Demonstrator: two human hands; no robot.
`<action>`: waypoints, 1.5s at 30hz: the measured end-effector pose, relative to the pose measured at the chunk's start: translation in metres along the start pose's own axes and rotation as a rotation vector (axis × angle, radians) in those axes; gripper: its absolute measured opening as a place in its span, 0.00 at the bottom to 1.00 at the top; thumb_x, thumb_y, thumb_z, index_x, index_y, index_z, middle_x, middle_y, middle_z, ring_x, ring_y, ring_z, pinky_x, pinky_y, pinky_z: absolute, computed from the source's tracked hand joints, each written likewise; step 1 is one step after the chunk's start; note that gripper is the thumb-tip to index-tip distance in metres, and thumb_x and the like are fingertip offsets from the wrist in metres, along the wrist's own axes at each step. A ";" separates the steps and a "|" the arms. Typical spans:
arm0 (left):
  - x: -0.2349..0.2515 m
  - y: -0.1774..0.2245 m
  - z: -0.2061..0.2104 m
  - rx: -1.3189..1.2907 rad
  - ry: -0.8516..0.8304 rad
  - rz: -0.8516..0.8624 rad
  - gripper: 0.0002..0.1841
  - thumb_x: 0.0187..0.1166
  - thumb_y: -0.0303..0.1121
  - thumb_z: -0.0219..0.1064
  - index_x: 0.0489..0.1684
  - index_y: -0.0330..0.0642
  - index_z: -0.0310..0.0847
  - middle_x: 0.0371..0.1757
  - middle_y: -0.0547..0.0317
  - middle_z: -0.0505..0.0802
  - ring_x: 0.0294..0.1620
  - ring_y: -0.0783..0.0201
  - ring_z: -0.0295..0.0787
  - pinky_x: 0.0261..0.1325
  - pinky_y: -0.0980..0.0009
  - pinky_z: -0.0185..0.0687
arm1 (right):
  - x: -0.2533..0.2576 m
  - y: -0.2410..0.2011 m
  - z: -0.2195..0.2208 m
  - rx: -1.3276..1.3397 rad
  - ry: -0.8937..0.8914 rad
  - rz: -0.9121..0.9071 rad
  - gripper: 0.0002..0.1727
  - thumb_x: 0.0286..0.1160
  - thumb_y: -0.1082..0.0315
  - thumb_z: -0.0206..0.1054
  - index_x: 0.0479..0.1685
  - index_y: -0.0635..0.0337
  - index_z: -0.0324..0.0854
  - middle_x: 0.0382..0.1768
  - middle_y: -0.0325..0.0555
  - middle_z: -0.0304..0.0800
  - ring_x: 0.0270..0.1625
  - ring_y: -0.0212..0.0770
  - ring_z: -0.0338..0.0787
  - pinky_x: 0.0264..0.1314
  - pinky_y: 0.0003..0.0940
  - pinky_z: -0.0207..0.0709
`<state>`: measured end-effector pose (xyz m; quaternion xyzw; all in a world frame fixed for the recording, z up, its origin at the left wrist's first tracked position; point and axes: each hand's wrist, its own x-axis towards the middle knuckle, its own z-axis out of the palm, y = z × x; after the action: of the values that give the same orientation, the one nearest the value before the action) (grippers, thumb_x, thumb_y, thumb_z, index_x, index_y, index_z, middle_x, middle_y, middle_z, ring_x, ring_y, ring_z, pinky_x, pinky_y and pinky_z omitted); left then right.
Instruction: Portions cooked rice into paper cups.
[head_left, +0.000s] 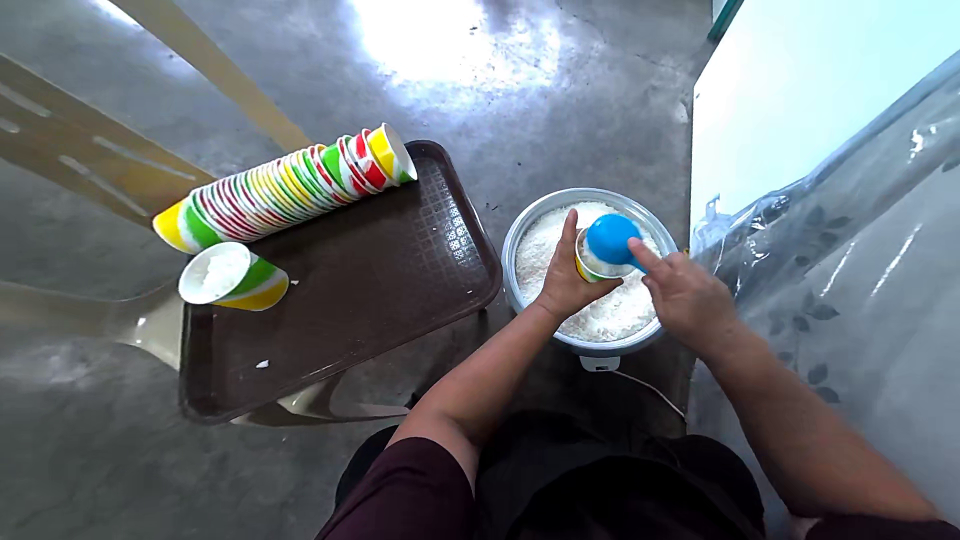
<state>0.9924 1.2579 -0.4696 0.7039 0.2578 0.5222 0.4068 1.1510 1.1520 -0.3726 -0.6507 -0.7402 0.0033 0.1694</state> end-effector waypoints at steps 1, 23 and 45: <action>0.004 0.006 -0.001 -0.020 0.005 -0.009 0.71 0.42 0.29 0.92 0.90 0.23 0.37 0.70 0.27 0.82 0.72 0.48 0.84 0.80 0.57 0.75 | 0.001 0.003 -0.004 0.030 0.057 -0.017 0.29 0.88 0.69 0.56 0.88 0.46 0.69 0.38 0.64 0.86 0.37 0.66 0.89 0.34 0.61 0.82; -0.100 0.105 -0.241 0.389 0.470 -0.137 0.71 0.45 0.28 0.91 0.93 0.34 0.35 0.82 0.39 0.74 0.76 0.59 0.80 0.78 0.58 0.79 | -0.028 0.025 0.034 0.416 0.133 0.234 0.35 0.86 0.72 0.48 0.91 0.79 0.45 0.50 0.81 0.83 0.37 0.41 0.82 0.50 0.35 0.79; 0.113 0.034 -0.259 1.559 -0.345 -0.324 0.30 0.83 0.27 0.60 0.86 0.61 0.71 0.95 0.41 0.55 0.94 0.32 0.43 0.91 0.34 0.39 | -0.011 0.094 0.151 -0.063 -0.584 0.920 0.38 0.84 0.71 0.51 0.95 0.55 0.43 0.65 0.70 0.86 0.69 0.68 0.87 0.67 0.67 0.79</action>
<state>0.7816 1.4072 -0.3491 0.8093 0.5795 0.0114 -0.0953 1.2038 1.1879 -0.5390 -0.8843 -0.3949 0.2353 -0.0818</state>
